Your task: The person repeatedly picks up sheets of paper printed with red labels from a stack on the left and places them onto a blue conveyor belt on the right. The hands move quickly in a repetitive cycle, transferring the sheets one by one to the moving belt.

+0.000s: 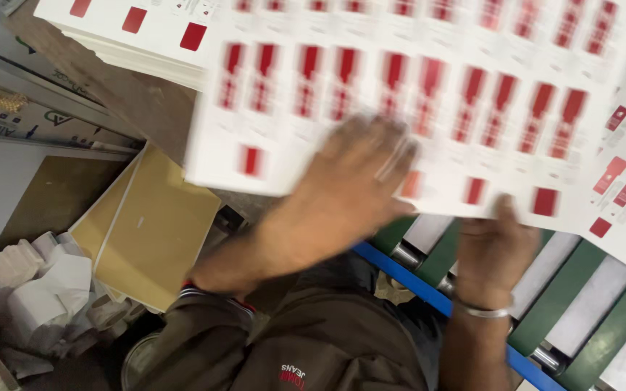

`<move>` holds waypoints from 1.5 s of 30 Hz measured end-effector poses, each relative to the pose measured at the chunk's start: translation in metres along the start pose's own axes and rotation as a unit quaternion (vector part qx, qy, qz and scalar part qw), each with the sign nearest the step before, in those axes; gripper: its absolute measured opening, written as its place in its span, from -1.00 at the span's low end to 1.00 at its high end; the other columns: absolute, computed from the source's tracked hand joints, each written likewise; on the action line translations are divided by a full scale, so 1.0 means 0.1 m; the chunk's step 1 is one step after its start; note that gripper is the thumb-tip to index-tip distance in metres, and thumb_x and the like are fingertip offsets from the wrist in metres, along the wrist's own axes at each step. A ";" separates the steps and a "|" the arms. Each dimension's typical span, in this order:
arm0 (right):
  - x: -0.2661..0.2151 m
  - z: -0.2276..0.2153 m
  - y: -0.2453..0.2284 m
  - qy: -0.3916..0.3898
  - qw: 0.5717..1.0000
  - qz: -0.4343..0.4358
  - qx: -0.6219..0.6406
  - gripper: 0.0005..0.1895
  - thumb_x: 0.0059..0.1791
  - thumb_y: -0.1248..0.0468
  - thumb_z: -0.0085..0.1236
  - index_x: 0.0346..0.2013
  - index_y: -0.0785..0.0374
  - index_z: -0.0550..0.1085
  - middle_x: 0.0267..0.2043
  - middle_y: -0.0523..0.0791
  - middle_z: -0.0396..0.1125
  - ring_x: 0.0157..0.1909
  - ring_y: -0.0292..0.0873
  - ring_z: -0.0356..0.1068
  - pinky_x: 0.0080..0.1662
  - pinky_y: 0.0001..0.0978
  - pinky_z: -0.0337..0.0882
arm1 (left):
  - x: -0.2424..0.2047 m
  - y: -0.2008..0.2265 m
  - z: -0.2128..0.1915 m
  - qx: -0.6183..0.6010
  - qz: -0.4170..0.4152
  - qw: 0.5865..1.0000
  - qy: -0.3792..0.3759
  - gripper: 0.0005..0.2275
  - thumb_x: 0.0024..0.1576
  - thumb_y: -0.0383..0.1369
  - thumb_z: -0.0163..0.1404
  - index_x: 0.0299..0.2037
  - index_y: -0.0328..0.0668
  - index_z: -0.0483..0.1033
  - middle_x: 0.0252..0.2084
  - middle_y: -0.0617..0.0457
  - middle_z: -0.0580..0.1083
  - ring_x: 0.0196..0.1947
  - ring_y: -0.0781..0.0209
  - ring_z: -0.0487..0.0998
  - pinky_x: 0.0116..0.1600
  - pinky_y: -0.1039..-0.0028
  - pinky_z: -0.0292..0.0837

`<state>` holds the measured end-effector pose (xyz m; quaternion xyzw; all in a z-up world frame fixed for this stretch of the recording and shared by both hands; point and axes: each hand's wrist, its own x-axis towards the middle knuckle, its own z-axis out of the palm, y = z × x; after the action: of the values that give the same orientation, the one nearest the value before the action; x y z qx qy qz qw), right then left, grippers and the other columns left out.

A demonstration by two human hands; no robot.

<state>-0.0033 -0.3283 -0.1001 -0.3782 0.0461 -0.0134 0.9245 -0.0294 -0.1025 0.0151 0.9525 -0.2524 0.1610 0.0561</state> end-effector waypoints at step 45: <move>-0.33 -2.66 -0.07 0.276 0.956 -0.006 -0.098 -0.63 0.27 0.26 -0.14 0.29 0.49 0.29 0.10 0.15 0.42 0.07 0.10 0.54 0.10 -0.09 0.64 | -0.29 -0.99 -0.14 0.093 -0.040 0.990 0.101 -0.62 0.07 -0.45 0.26 0.13 -0.27 0.58 0.10 -0.03 0.55 0.11 0.02 0.53 0.21 0.18 0.44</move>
<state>-0.0611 -0.5171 -0.2816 -0.4490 0.2982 -0.1181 0.8340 -0.0074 -0.0007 0.0166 0.9419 -0.1909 0.2765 -0.0008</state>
